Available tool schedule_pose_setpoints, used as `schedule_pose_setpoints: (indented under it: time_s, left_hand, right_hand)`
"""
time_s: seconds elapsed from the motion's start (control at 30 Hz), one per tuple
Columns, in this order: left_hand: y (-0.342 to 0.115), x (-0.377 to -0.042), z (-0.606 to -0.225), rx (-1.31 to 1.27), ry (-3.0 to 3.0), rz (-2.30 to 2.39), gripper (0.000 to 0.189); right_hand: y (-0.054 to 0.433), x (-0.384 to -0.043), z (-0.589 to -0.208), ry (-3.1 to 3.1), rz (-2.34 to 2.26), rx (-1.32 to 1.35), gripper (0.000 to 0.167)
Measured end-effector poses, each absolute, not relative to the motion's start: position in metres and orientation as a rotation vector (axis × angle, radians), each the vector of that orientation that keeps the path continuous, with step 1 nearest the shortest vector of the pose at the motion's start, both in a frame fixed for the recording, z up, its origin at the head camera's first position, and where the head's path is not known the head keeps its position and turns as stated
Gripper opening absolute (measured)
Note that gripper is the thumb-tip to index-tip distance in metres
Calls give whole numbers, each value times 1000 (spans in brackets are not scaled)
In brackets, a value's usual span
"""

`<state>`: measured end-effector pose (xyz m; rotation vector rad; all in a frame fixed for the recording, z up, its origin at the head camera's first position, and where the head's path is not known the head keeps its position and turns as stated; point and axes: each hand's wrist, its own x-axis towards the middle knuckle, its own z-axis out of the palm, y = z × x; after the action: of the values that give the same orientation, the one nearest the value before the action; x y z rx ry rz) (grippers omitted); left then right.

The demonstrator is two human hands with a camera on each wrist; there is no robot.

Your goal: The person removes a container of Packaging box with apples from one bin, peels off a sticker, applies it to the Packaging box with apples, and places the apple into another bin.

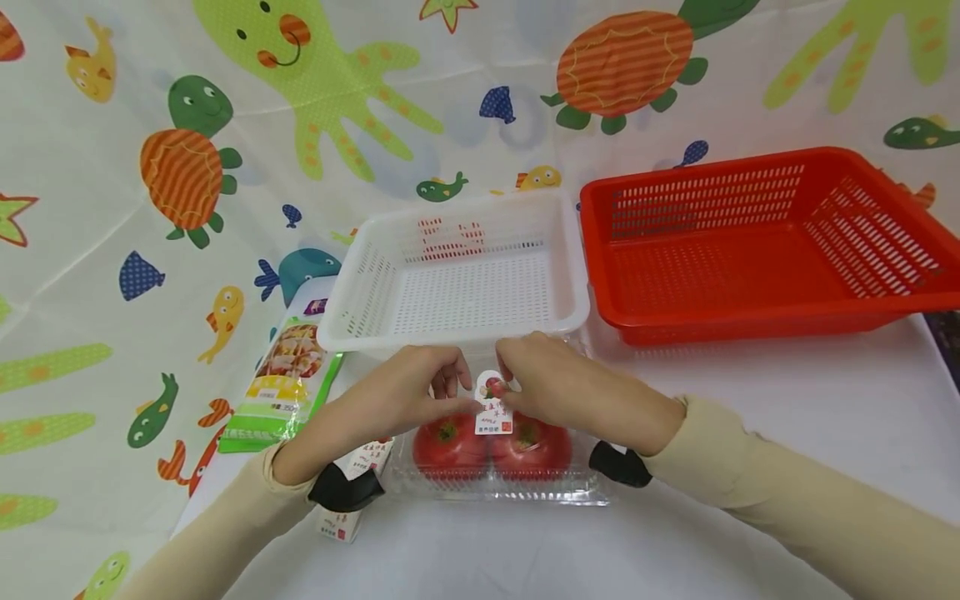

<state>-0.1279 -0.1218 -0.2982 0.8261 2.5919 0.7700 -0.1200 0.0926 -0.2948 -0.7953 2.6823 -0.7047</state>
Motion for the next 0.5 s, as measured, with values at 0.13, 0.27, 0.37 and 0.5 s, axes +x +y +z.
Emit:
schedule_pose_setpoints:
  time_s: [0.13, 0.27, 0.37, 0.5]
  left_hand:
    - [-122, -121, -299, 847, 2607, 751, 31]
    - [-121, -113, -299, 844, 2636, 708, 38]
    - [-122, -107, -300, 835, 2656, 706, 42]
    - [-126, -101, -302, 826, 2670, 772, 45]
  right_hand:
    - [96, -112, -299, 2696, -726, -852, 29]
    - [99, -105, -301, 2670, -770, -861, 34]
    - [99, -100, -302, 2638, -817, -846, 34]
    - [104, -95, -304, 2594, -920, -841, 31]
